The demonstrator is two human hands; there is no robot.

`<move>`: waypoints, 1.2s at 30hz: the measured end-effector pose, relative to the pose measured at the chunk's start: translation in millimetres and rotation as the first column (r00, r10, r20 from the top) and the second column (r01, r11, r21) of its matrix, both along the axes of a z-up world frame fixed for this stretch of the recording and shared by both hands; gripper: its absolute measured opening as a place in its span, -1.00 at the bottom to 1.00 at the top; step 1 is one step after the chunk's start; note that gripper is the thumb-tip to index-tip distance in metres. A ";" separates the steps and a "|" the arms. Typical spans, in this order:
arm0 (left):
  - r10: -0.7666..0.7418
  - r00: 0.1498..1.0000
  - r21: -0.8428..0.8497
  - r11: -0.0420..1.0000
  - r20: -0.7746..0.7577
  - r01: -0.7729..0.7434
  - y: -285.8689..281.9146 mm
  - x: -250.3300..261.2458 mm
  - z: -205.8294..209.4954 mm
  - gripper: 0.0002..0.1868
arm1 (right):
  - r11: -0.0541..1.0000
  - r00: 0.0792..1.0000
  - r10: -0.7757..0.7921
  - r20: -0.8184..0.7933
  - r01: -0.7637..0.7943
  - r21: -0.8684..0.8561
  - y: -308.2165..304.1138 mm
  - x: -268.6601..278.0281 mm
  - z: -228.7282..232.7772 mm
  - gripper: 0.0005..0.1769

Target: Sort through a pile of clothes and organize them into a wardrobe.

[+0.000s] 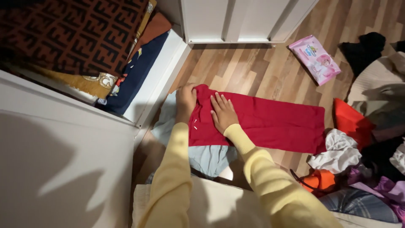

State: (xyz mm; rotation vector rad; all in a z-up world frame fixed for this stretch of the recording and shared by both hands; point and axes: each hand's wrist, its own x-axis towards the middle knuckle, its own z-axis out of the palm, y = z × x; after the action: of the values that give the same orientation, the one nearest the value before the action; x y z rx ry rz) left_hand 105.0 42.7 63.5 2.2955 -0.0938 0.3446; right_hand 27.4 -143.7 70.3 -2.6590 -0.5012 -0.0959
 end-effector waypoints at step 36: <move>0.146 0.986 -0.246 0.956 -0.081 -0.162 3.4 22.0 -37.5 -0.85 | 0.960 0.966 -0.248 0.066 0.236 0.150 -11.0 55.3 -3.1 -0.97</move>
State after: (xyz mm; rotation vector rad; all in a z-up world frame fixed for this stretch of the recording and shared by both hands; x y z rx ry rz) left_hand 127.0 46.2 26.0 2.0629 0.1538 0.3434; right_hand 82.6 -154.8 67.2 -2.5721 -0.1835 -0.3073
